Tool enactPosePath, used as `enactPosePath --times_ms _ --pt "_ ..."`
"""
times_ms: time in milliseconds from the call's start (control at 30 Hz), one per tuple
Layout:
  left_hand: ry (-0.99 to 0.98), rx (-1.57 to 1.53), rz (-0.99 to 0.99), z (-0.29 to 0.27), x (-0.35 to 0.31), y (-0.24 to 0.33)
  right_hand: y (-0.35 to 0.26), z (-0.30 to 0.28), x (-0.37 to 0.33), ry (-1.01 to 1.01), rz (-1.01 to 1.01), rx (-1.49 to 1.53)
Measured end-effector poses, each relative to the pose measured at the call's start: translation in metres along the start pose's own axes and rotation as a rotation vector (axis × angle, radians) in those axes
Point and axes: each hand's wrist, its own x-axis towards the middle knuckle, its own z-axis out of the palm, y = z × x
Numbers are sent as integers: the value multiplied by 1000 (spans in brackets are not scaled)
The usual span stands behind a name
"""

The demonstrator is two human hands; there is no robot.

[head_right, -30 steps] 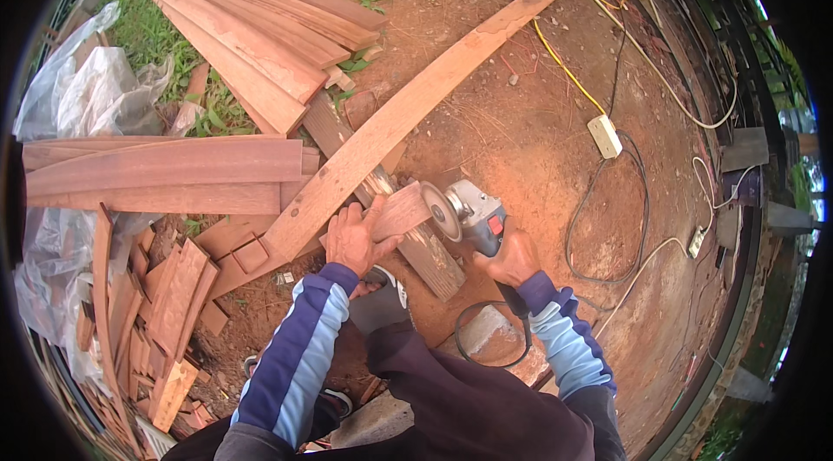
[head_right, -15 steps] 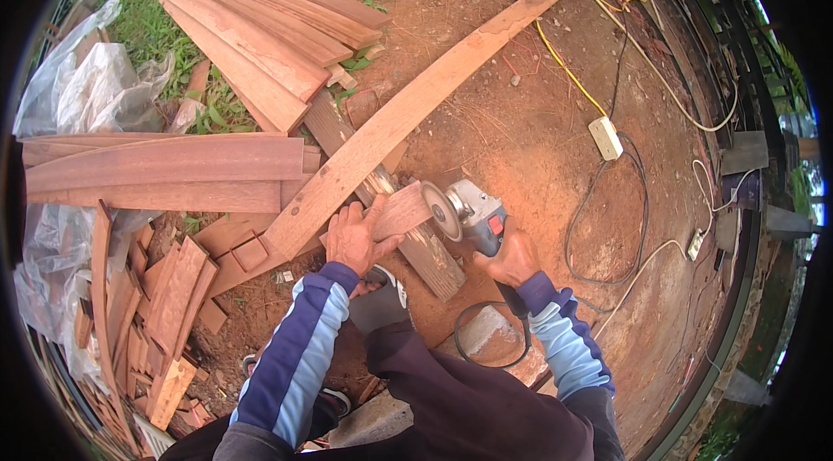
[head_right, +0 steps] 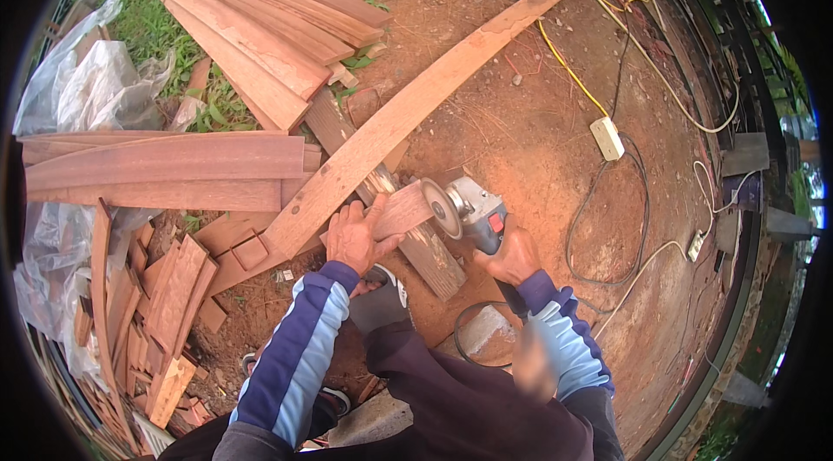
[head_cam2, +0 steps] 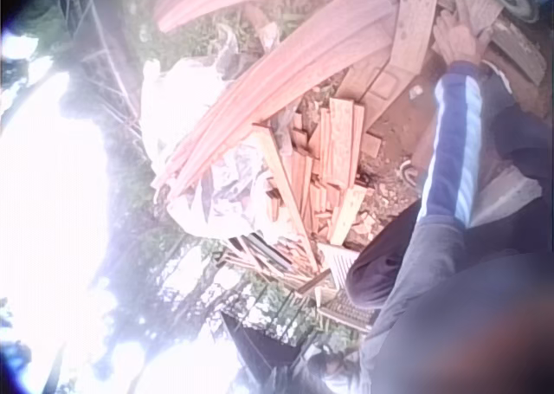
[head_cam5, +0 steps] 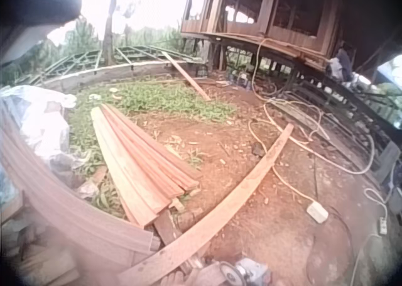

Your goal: The person uses an angle grinder with a sanding disc to smooth the edges and surfaces of small wooden planks. They hold each plank with one hand and move the grinder along the wood, then place the finished pieces aside and pick up new ones from a nearby pile.

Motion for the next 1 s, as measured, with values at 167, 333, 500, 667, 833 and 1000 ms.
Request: enactPosePath --times_ms 167,333,500,667,833,1000 --pt "5 -14 2 -1 0 1 3 2 0 3 -3 9" --pt "1 -11 -3 -1 0 0 2 3 1 2 -4 -11" --pt "1 -15 -8 0 0 1 7 6 0 34 -37 5" --pt "19 -28 4 -1 -1 1 5 6 1 37 -36 26" --pt "21 4 -8 0 -2 1 -1 4 3 23 -7 59" --pt "31 7 0 2 -2 0 0 4 5 23 0 73"
